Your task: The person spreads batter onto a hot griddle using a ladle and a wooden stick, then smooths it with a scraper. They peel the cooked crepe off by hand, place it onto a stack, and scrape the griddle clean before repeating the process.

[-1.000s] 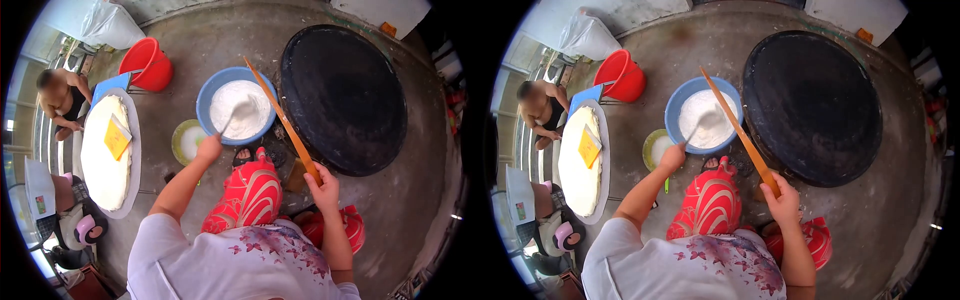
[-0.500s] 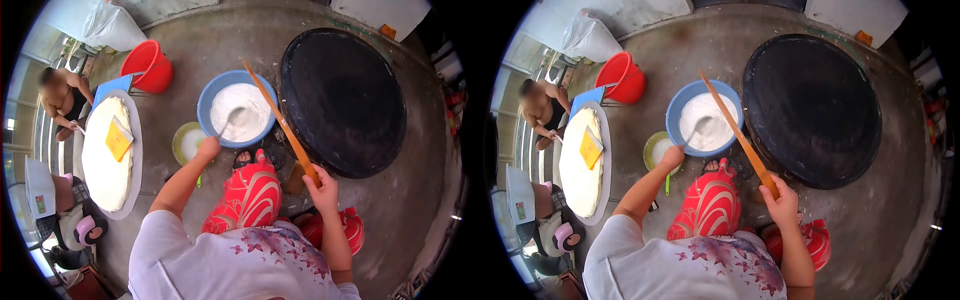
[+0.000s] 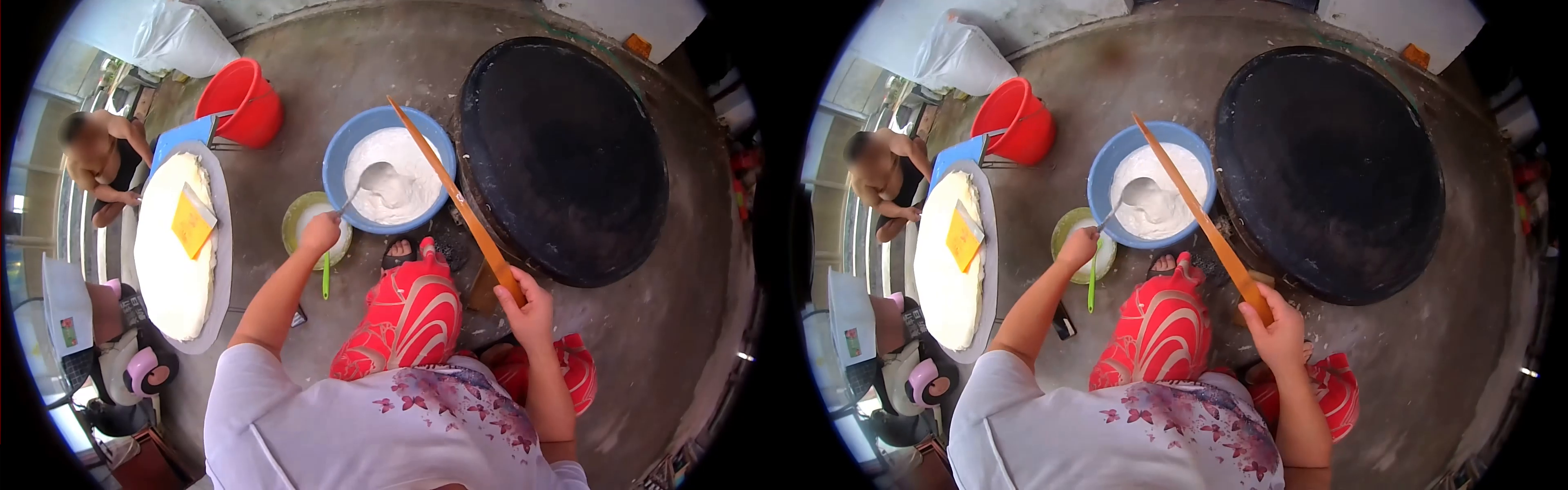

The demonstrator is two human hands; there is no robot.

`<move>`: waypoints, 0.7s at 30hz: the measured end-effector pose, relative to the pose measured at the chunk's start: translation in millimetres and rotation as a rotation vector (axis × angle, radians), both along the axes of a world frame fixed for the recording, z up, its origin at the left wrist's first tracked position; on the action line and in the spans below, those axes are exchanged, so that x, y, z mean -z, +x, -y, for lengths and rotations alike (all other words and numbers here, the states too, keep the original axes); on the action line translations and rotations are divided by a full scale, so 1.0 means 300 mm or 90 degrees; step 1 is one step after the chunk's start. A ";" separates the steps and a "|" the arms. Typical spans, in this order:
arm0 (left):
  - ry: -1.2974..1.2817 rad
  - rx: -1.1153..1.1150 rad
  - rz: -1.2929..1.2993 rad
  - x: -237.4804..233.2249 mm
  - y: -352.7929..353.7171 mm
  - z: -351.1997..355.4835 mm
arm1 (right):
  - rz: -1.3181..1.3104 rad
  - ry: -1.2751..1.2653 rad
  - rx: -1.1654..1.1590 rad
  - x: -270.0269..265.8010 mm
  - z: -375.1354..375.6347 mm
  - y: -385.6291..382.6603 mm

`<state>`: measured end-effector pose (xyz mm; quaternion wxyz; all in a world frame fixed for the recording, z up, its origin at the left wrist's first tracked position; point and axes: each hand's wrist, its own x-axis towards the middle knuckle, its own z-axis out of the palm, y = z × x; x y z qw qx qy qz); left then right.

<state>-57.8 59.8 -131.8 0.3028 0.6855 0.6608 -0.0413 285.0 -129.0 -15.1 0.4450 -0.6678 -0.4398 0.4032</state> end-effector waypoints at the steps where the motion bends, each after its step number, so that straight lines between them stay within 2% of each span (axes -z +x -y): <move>1: -0.012 -0.003 -0.042 0.014 0.006 0.007 | -0.003 -0.004 -0.007 -0.005 0.003 -0.004; 2: -0.024 -0.005 -0.085 0.037 0.019 0.013 | -0.006 -0.008 -0.014 -0.008 0.004 -0.007; 3: -0.027 0.076 -0.124 0.141 0.028 0.025 | -0.005 -0.006 -0.015 -0.008 0.001 -0.008; 4: -0.024 0.077 -0.121 0.134 0.085 0.029 | 0.025 0.002 -0.010 -0.009 -0.003 -0.006; 6: -0.356 -0.418 0.264 0.104 0.191 0.039 | 0.058 0.006 -0.002 -0.008 -0.006 0.005; 7: -0.358 -0.417 0.266 0.066 0.186 0.028 | 0.039 0.006 -0.001 -0.005 -0.009 0.007; 9: -0.655 -0.621 0.550 -0.037 0.153 -0.009 | 0.019 0.008 0.000 -0.005 -0.015 0.011; 10: -0.654 -0.620 0.547 -0.093 0.154 -0.009 | 0.002 0.022 0.003 -0.006 -0.015 0.010; 12: -0.434 -0.522 0.597 -0.171 0.147 0.012 | -0.019 0.031 0.008 -0.001 -0.006 0.003; 13: -0.329 -0.411 0.528 -0.135 0.115 0.017 | -0.005 0.027 0.012 0.003 -0.002 0.007; 14: -0.329 -0.412 0.529 -0.066 0.090 0.041 | 0.009 0.026 0.016 0.005 -0.001 0.011; 16: 0.179 0.112 -0.019 -0.044 0.110 0.086 | -0.005 0.018 0.019 0.008 -0.001 0.013; 17: 0.009 0.078 -0.083 -0.041 0.113 0.069 | -0.020 0.008 0.024 0.005 -0.004 0.015; 19: 0.038 0.038 -0.070 -0.091 0.174 0.014 | 0.004 0.009 0.010 -0.010 -0.024 0.018; 21: 0.049 -0.005 -0.069 -0.063 0.189 0.038 | 0.014 -0.006 -0.006 -0.011 0.003 0.001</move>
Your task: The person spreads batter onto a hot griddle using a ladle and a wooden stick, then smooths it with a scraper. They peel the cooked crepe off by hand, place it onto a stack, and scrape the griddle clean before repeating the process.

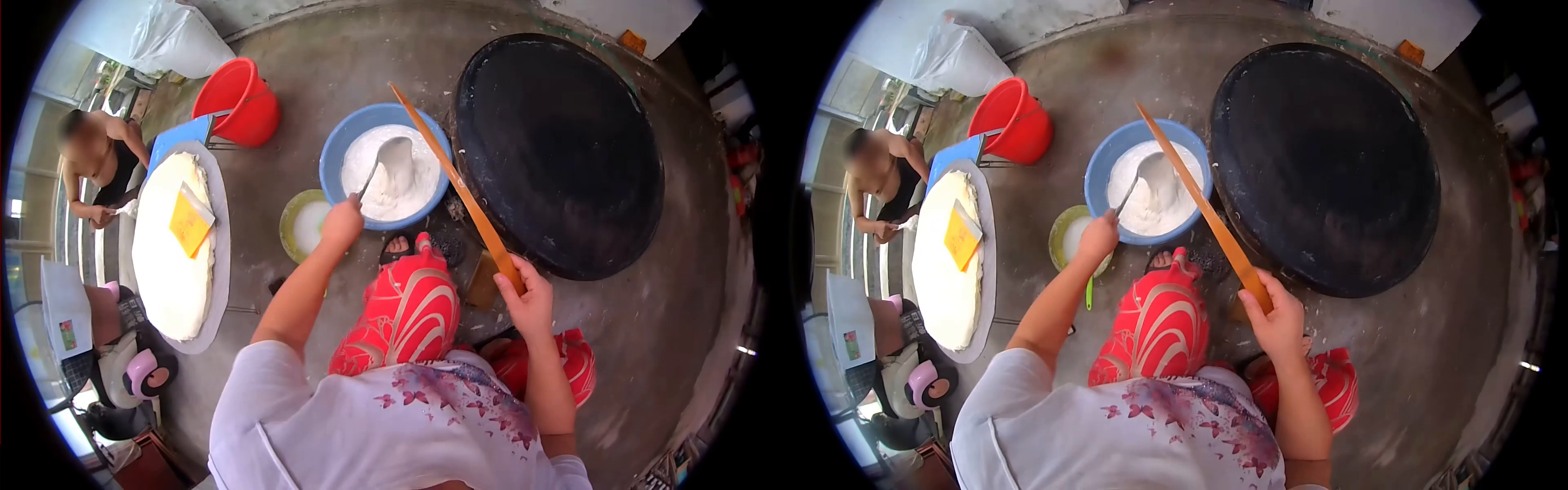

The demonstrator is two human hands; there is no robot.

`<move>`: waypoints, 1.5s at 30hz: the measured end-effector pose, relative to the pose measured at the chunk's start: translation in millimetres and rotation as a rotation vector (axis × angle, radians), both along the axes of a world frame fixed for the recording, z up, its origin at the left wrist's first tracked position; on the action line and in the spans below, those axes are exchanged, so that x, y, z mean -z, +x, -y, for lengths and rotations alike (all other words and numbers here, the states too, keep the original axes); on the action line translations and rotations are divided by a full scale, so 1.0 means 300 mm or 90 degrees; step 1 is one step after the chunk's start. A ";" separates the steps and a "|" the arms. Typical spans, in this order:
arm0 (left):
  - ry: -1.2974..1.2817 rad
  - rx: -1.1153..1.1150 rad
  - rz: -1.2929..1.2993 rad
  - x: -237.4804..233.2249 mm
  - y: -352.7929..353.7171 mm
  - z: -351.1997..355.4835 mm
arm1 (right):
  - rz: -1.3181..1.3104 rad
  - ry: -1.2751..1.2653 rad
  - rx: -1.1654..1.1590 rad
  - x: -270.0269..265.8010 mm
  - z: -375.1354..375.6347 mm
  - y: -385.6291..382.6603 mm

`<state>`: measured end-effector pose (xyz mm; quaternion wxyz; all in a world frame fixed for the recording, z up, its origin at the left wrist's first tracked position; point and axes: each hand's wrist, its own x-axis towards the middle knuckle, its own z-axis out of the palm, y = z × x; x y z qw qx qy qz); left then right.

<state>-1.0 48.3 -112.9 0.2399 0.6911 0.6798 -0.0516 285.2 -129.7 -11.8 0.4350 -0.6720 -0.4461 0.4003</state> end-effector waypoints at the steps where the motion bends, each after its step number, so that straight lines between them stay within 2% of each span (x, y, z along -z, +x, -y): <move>1: -0.022 0.011 -0.033 0.040 0.010 -0.004 | 0.016 0.000 -0.009 -0.001 -0.001 -0.005; 3: -0.033 0.016 -0.060 0.059 0.009 -0.011 | 0.037 0.011 -0.024 -0.011 -0.021 0.003; 5: -0.103 0.025 -0.016 0.033 -0.042 0.034 | 0.061 0.015 -0.024 -0.014 -0.014 0.000; 6: -0.096 0.034 -0.028 -0.015 -0.073 0.027 | 0.042 0.012 -0.015 0.022 -0.004 0.006; 9: -0.054 -0.029 -0.032 -0.058 -0.163 -0.008 | 0.031 -0.008 -0.027 -0.018 -0.001 -0.002; 12: -0.005 0.003 -0.073 0.119 -0.166 0.011 | 0.015 -0.005 -0.021 0.009 0.007 -0.001; 14: -0.070 0.093 -0.076 0.229 -0.094 0.017 | 0.021 0.020 -0.006 0.018 -0.004 -0.001; 15: -0.067 0.097 -0.072 0.233 -0.058 -0.001 | 0.027 0.042 0.012 0.019 -0.009 -0.001; 17: -0.382 -0.096 0.155 0.238 -0.010 -0.029 | 0.024 0.026 0.022 0.016 -0.016 0.001; 18: -0.382 -0.095 0.157 0.224 -0.013 -0.029 | 0.017 0.015 0.028 0.016 -0.018 0.001; 20: -0.696 -0.642 0.616 0.178 -0.038 -0.049 | 0.024 0.022 0.026 0.024 -0.019 0.002; 21: -0.693 -0.640 0.618 0.136 -0.042 -0.042 | 0.028 0.025 0.023 0.028 -0.018 0.002; 23: -0.725 -0.692 0.773 0.058 -0.056 0.008 | 0.017 0.019 0.030 0.032 -0.017 0.002; 25: -0.747 -0.684 0.831 0.019 -0.097 0.036 | 0.008 0.015 0.035 0.055 -0.013 0.011; 28: -0.673 -0.640 0.878 -0.106 -0.139 0.077 | -0.001 0.076 0.028 0.071 -0.007 0.019; 29: -0.668 -0.637 0.881 -0.144 -0.152 0.088 | -0.067 -0.009 0.036 0.032 -0.006 0.015; 30: -0.582 -0.589 0.843 -0.183 -0.163 0.100 | -0.134 -0.095 0.043 0.009 -0.006 0.011; 32: -0.461 -0.504 0.783 -0.281 -0.164 0.119 | -0.131 -0.077 0.041 0.020 -0.002 0.006; 36: -0.428 -0.466 0.809 -0.331 -0.171 0.124 | -0.120 -0.042 0.033 0.029 0.003 0.008; 40: -0.475 -0.466 0.951 -0.254 -0.128 0.099 | -0.139 -0.022 0.060 0.053 0.012 0.014; 43: -0.518 -0.502 1.005 -0.081 -0.073 0.063 | -0.140 -0.039 0.055 0.060 0.019 0.023; 45: -0.604 -0.618 0.975 0.055 -0.059 0.042 | -0.140 -0.039 0.034 0.072 0.027 0.029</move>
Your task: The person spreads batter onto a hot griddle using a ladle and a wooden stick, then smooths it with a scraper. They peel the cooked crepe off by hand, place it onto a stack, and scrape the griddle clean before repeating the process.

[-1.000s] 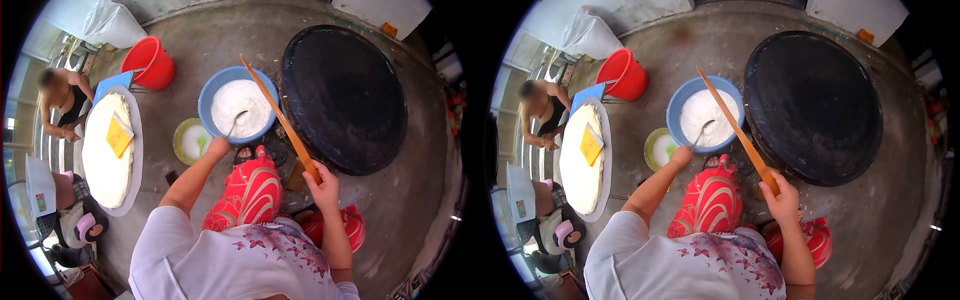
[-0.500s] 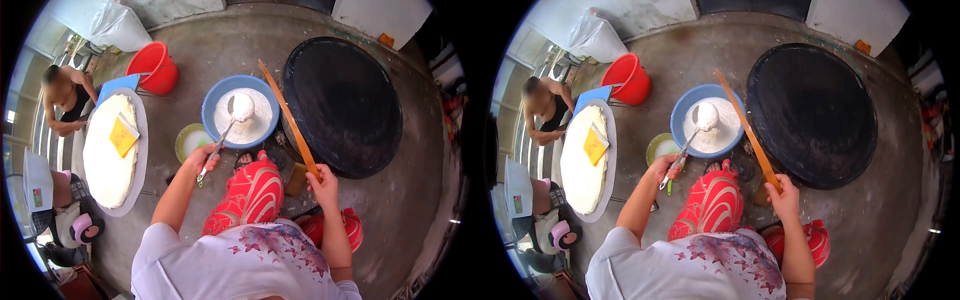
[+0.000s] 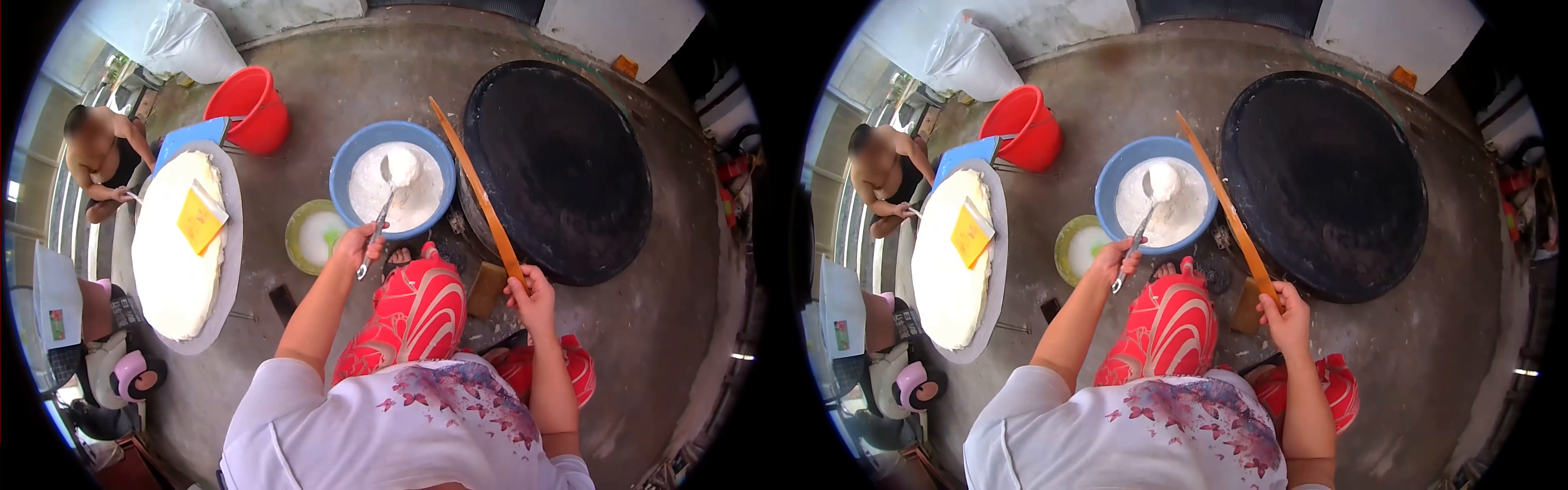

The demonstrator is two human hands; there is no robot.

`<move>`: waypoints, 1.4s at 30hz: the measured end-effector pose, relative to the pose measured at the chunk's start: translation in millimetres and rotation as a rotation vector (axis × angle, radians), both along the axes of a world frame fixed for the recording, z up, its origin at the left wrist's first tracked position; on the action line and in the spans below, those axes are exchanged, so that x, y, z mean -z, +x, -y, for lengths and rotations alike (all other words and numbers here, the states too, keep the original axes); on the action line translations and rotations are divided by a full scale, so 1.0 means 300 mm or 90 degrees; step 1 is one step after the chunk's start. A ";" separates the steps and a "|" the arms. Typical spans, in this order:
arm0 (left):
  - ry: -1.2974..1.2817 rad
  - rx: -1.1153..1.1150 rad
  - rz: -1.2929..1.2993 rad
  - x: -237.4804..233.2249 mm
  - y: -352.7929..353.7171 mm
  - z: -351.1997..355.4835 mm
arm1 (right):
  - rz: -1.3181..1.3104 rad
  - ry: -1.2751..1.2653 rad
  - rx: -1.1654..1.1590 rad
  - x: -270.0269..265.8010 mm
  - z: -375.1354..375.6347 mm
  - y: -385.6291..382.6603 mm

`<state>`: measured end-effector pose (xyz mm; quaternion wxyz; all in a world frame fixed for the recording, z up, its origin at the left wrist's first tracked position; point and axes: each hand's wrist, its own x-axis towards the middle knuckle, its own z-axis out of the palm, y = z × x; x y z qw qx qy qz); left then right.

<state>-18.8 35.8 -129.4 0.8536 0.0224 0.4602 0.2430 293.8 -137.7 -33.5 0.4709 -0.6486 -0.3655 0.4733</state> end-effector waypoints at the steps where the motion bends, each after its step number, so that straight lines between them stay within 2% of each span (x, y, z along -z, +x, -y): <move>1: -0.002 0.000 0.000 0.042 -0.008 -0.001 | 0.000 -0.002 0.000 -0.007 0.007 0.000; 3: -0.128 0.047 -0.142 0.084 -0.015 -0.005 | 0.004 -0.063 0.018 -0.026 0.019 0.006; 6: -0.103 0.038 -0.199 0.045 -0.090 0.058 | 0.032 -0.047 0.044 -0.010 0.058 0.026; 11: 0.026 0.045 -0.196 -0.153 -0.183 0.130 | 0.054 -0.031 0.069 -0.023 0.096 0.042; 17: 0.185 0.027 -0.170 -0.371 -0.185 0.152 | 0.015 0.011 0.086 -0.004 0.100 0.039; 19: 0.213 0.021 -0.154 -0.442 -0.156 0.143 | 0.002 0.003 0.083 -0.008 0.105 0.044; 21: 0.243 0.015 -0.137 -0.505 -0.121 0.129 | 0.039 -0.076 0.022 -0.030 0.112 0.055; 24: 0.297 0.027 -0.100 -0.587 -0.057 0.095 | 0.029 -0.091 0.027 -0.070 0.111 0.053; 27: 0.312 0.017 -0.041 -0.653 0.028 0.052 | 0.111 0.015 0.057 -0.067 0.106 0.063; 29: 0.326 0.021 -0.038 -0.687 0.105 0.023 | 0.110 0.021 0.076 -0.095 0.096 0.067; 34: 0.355 0.048 -0.018 -0.678 0.306 -0.073 | 0.149 0.004 0.110 -0.114 0.085 0.117; 37: 0.373 0.039 -0.026 -0.617 0.434 -0.129 | 0.199 -0.008 0.128 -0.107 0.074 0.156; 39: 0.389 0.040 -0.024 -0.578 0.518 -0.155 | 0.374 0.055 0.150 -0.089 0.053 0.182; 42: 0.390 0.050 -0.046 -0.492 0.622 -0.196 | 0.421 0.126 0.168 -0.085 0.002 0.208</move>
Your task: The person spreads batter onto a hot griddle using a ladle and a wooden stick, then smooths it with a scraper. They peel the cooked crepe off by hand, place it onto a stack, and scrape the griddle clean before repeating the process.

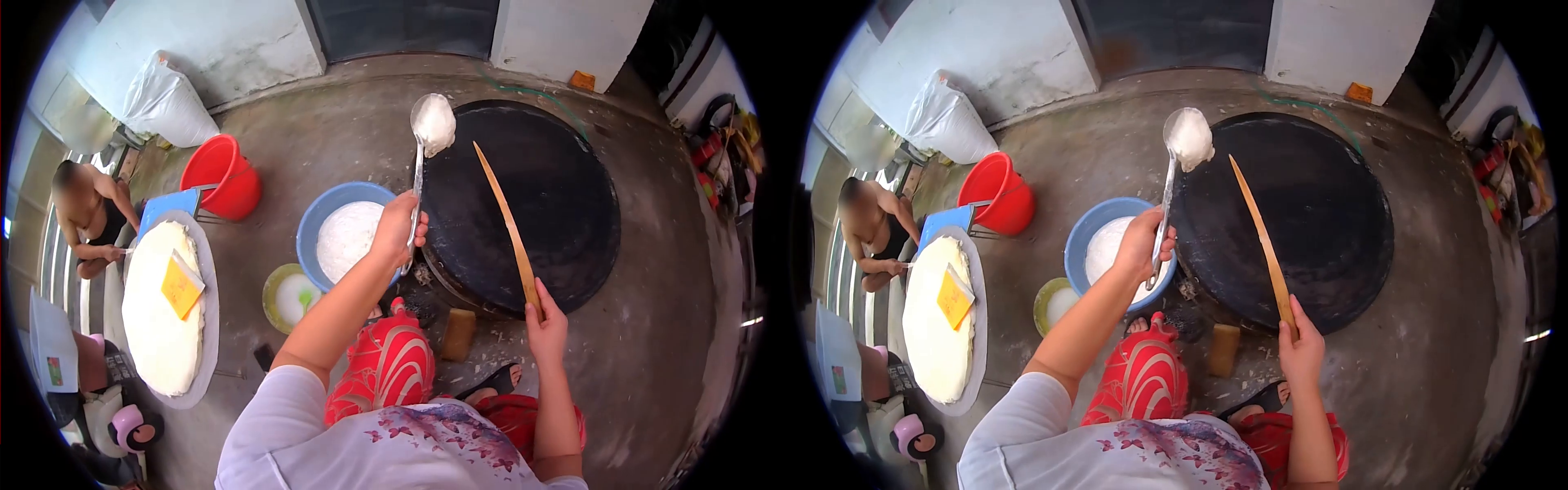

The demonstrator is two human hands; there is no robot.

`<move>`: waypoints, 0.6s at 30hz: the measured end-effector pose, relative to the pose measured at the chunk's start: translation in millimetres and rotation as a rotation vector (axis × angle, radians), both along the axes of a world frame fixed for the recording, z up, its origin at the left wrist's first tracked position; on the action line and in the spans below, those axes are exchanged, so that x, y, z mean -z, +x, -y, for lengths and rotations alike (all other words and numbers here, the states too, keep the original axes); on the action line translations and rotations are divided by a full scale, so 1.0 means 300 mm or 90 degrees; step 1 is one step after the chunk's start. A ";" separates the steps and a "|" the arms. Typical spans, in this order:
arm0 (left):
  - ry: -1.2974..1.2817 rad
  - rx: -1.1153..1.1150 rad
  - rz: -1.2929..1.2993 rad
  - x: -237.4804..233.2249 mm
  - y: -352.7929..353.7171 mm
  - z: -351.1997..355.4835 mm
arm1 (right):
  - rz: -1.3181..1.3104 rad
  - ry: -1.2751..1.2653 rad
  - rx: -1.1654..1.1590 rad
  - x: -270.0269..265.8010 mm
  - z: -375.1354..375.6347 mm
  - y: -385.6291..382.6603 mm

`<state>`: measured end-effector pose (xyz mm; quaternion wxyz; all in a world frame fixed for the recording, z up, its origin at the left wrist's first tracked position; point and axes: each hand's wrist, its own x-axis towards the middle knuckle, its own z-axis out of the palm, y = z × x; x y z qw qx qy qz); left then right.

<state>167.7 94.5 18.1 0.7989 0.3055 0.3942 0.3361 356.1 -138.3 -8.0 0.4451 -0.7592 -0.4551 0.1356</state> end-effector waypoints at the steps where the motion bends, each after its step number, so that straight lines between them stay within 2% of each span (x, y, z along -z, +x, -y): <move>1: -0.003 -0.009 -0.008 0.022 0.031 -0.003 | 0.000 0.000 0.004 0.000 -0.017 0.006; 7: 0.050 -0.029 -0.119 0.140 0.115 0.012 | 0.176 0.001 -0.066 -0.021 -0.152 -0.006; 8: 0.064 -0.040 -0.135 0.151 0.116 0.022 | 0.174 0.002 -0.065 -0.023 -0.173 -0.010; 10: 0.063 -0.050 -0.132 0.149 0.115 0.043 | 0.201 -0.104 -0.080 -0.024 -0.211 -0.013; 15: 0.133 -0.112 -0.177 0.123 0.094 0.081 | 0.171 -0.110 -0.063 0.048 -0.239 0.014; 18: 0.161 -0.106 -0.194 0.163 0.104 0.074 | 0.147 -0.117 -0.071 0.065 -0.239 0.029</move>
